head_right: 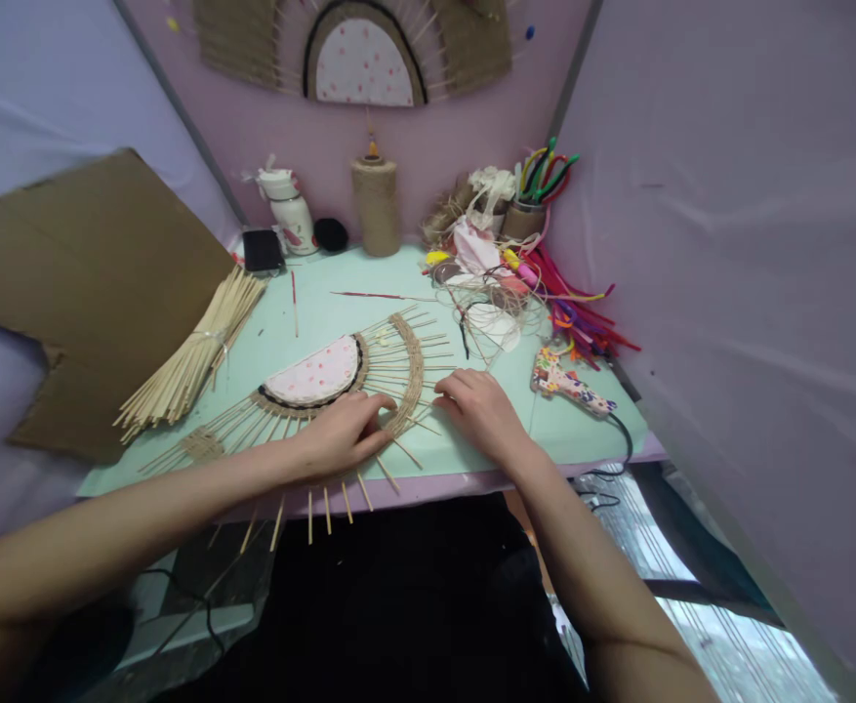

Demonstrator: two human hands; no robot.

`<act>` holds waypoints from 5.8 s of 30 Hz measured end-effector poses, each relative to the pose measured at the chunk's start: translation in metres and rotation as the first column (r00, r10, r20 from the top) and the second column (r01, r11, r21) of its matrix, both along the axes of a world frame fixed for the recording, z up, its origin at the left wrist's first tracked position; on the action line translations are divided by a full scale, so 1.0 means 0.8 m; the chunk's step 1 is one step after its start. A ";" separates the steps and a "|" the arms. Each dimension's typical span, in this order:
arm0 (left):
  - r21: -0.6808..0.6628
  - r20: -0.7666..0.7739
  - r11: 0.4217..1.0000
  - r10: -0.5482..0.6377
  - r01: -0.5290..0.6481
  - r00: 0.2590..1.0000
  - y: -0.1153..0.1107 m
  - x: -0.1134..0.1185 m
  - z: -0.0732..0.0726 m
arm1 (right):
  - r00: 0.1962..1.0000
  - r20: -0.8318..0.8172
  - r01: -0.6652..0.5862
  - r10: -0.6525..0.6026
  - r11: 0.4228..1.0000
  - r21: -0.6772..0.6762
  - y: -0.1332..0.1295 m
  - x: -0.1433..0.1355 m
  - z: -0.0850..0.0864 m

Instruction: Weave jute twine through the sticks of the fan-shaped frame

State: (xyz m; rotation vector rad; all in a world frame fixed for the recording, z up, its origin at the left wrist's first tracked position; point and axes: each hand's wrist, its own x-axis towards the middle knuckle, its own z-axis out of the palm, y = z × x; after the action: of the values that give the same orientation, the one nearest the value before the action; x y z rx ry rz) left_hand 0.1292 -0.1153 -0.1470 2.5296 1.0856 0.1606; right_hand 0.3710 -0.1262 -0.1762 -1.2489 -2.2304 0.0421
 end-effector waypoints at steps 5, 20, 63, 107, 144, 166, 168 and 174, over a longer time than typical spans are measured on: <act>-0.009 -0.110 0.998 0.066 -0.068 0.992 0.003 0.008 0.010 | 0.997 -0.018 0.077 -0.078 0.997 -0.030 -0.012 0.000 -0.004; 0.198 -0.349 0.968 -0.075 0.151 0.934 0.006 0.006 0.009 | 0.969 -0.173 0.159 -0.175 0.982 -0.103 -0.063 -0.008 -0.014; 0.009 -0.166 0.998 -0.065 0.067 0.984 0.009 -0.038 0.035 | 0.977 -0.083 0.183 -0.196 0.972 -0.146 -0.017 -0.027 -0.015; 0.134 -0.089 0.988 0.095 -0.082 0.992 -0.095 -0.045 -0.024 | 0.998 -0.026 -0.051 0.053 0.996 0.071 -0.039 -0.052 -0.003; 0.287 -0.110 0.928 0.277 -0.237 0.955 -0.148 -0.035 -0.044 | 0.937 0.239 -0.162 0.254 0.924 -0.347 -0.035 -0.110 0.005; 0.384 -0.129 0.808 0.527 -0.448 0.840 -0.121 -0.121 -0.027 | 0.937 0.250 -0.148 0.246 0.924 -0.353 -0.037 -0.115 0.012; 0.367 -0.152 0.816 0.526 -0.447 0.837 -0.114 -0.127 -0.027 | 0.935 0.257 -0.147 0.244 0.927 -0.345 -0.037 -0.115 0.012; 0.349 -0.184 0.825 0.526 -0.445 0.831 -0.120 -0.136 -0.028 | 0.939 0.231 -0.175 0.256 0.931 -0.320 -0.036 -0.113 0.008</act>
State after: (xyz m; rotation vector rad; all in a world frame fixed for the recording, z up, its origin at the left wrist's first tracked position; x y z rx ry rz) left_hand 0.0200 -0.2113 -0.1690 2.5079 1.9546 0.1159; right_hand 0.2808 -0.1550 -0.1696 -1.2091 -2.6714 0.3204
